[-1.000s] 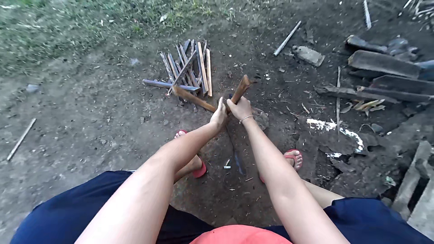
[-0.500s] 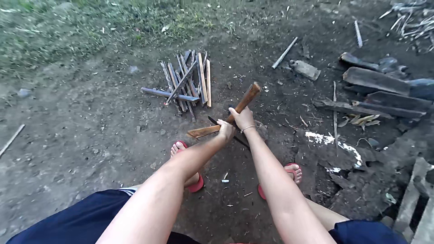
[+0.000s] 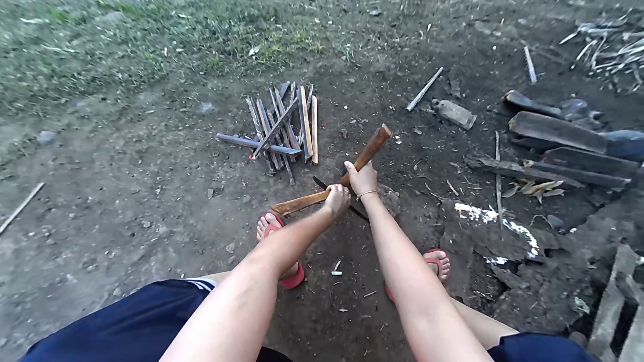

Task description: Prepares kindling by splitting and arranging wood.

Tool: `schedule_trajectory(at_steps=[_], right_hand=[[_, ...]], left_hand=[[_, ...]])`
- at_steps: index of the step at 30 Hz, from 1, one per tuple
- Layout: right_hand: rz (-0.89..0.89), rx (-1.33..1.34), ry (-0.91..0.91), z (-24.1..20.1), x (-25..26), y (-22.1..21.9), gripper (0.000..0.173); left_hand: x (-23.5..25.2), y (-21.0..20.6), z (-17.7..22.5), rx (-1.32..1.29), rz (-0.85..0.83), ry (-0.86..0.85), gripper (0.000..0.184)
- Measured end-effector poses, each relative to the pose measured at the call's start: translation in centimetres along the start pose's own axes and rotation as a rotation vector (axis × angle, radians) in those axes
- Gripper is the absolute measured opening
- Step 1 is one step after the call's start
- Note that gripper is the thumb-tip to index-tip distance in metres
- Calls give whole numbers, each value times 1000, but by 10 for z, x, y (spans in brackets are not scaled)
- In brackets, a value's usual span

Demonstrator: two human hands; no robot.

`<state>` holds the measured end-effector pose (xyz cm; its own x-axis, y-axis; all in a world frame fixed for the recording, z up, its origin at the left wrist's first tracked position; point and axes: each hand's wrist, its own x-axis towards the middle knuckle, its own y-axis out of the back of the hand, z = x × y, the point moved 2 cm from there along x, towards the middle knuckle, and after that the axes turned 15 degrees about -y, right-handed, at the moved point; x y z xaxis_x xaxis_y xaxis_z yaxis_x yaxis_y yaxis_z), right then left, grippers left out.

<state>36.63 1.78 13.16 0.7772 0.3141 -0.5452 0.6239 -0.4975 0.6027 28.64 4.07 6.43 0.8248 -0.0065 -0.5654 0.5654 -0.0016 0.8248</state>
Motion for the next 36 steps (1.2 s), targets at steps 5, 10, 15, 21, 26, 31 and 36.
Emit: schedule_trajectory(at_steps=[5, 10, 15, 21, 26, 31, 36], right_hand=[[-4, -49, 13, -4, -3, -3, 63], [-6, -55, 30, -10, -8, -8, 62], [2, -86, 30, -20, -18, -19, 60], [-2, -160, 41, -28, -20, -25, 58], [1, -151, 37, -28, -12, -22, 59], [22, -120, 17, -31, 10, -13, 61], [128, 6, -98, -11, 52, 17, 64]], left_hand=[[8, 0, 5, 132, -107, 89, 30], [3, 1, 1, -28, -58, 90, 29], [-5, -7, -1, -32, -55, 99, 32], [-11, -15, -14, -267, 144, 143, 31], [-9, -15, -22, -242, 169, 100, 32], [0, -19, -28, -207, 217, 67, 38], [-49, -134, 12, -267, 266, -41, 31]])
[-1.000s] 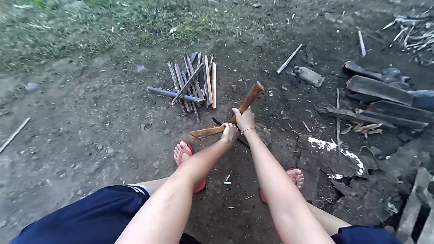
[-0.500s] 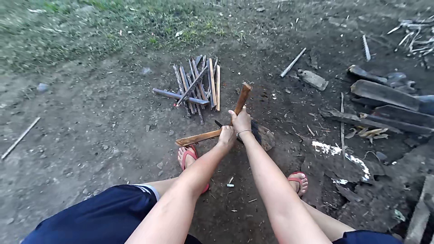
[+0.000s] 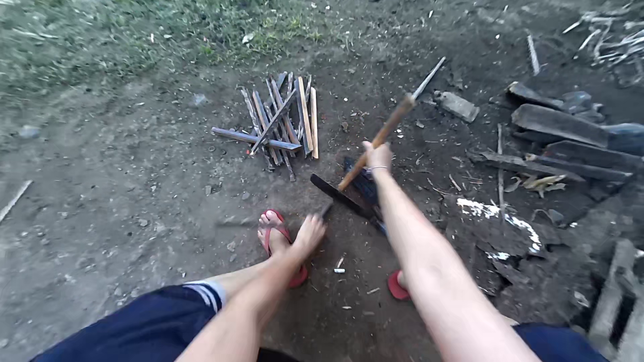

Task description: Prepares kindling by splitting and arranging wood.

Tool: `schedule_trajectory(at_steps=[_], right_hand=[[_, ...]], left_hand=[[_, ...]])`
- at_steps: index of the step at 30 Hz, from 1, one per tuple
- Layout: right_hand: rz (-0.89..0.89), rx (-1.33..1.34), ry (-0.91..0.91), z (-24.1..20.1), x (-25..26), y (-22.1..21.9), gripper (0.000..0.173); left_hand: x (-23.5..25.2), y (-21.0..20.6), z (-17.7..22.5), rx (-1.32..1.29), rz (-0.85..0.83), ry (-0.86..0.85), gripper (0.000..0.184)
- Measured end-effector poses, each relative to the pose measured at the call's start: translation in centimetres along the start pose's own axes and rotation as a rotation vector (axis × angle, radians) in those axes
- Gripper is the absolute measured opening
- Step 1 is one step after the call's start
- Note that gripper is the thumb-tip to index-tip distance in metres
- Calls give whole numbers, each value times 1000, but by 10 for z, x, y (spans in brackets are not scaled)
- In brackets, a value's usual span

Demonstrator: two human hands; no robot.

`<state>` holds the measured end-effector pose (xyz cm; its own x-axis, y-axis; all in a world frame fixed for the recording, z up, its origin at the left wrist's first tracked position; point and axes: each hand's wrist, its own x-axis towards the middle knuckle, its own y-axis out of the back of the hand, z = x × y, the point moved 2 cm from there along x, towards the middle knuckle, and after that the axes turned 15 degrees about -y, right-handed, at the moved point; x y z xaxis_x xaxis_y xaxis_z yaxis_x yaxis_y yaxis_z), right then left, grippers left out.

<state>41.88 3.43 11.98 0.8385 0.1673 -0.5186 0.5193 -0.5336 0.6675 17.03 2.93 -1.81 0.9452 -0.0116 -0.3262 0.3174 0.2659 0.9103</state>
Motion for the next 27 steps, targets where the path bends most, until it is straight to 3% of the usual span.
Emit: schedule_trajectory(at_steps=[1, 4, 7, 12, 16, 21, 24, 27], right_hand=[[27, 17, 8, 2, 14, 9, 63], [40, -12, 74, 23, 27, 24, 64], [7, 37, 119, 24, 18, 20, 63], [-2, 122, 123, 25, 20, 37, 59], [31, 219, 175, 35, 6, 63, 57], [24, 318, 279, 47, -33, 69, 48], [65, 419, 440, 26, -72, 66, 42], [53, 624, 755, -31, -108, 52, 47]], left_hand=[[-17, -11, 0, -25, 29, 8, 31], [-15, 17, 12, -190, -47, 64, 36], [-8, 37, -21, -200, -159, 92, 38], [-24, 60, -56, -206, -271, -205, 39], [-39, 100, -78, -318, 105, -230, 42], [-72, 204, -140, -326, 578, 50, 39], [-101, 272, -184, -324, 714, 173, 44], [-128, 327, -234, -347, 710, 310, 55]])
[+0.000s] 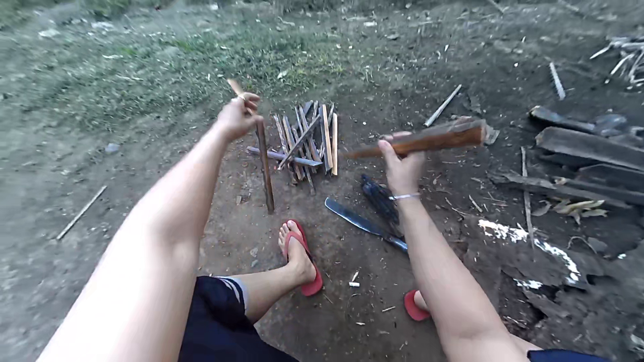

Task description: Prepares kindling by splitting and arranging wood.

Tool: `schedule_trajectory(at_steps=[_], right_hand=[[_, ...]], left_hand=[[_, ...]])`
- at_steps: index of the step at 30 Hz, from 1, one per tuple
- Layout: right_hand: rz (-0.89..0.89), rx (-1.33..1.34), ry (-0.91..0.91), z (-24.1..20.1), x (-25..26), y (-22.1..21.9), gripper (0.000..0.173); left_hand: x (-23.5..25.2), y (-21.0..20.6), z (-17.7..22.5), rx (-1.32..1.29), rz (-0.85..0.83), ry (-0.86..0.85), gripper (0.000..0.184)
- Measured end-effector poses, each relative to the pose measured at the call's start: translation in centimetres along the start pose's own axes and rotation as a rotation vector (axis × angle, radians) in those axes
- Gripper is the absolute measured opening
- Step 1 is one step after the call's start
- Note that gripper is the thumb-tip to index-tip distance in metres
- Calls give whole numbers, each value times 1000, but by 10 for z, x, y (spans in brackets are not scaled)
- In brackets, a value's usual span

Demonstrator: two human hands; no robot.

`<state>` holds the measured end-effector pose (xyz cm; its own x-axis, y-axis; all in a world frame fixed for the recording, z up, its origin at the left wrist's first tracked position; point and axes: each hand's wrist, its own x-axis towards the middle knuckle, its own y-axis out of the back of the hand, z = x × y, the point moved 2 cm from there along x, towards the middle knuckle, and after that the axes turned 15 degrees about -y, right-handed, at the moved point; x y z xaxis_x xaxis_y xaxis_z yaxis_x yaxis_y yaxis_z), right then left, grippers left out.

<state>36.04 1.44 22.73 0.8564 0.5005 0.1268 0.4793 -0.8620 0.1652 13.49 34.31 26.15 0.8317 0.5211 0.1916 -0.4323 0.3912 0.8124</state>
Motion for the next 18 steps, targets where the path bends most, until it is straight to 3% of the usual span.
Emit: schedule_trajectory(at_steps=[2, 4, 5, 6, 8, 10, 14, 16, 18], right_hand=[[-185, -4, 65, -30, 11, -34, 81], [-487, -175, -73, -43, 22, -59, 106], [-640, -318, -162, -40, 25, -66, 104], [-767, -485, -176, -30, 25, -69, 92], [-930, -833, -110, 4, 16, -51, 74], [-1014, -1211, -94, 43, 6, -1, 62], [-1087, -1744, -453, 69, -1, 156, 63], [-1033, -1777, -612, 81, -9, 243, 63], [-934, -1644, -793, 84, -33, 308, 60]], left_hand=[[12, 31, -6, 91, -35, 79, 58], [19, 49, 3, 246, -61, 87, 55], [18, 54, 8, 305, -80, 66, 53], [14, 56, 11, 363, -105, 21, 52], [-4, 55, 13, 423, -165, -86, 48], [-38, 43, 16, 434, -288, -128, 45], [-121, 9, 30, 364, -757, 53, 49], [-158, -12, 26, 294, -897, 113, 49], [-179, -24, 27, 152, -952, 186, 49]])
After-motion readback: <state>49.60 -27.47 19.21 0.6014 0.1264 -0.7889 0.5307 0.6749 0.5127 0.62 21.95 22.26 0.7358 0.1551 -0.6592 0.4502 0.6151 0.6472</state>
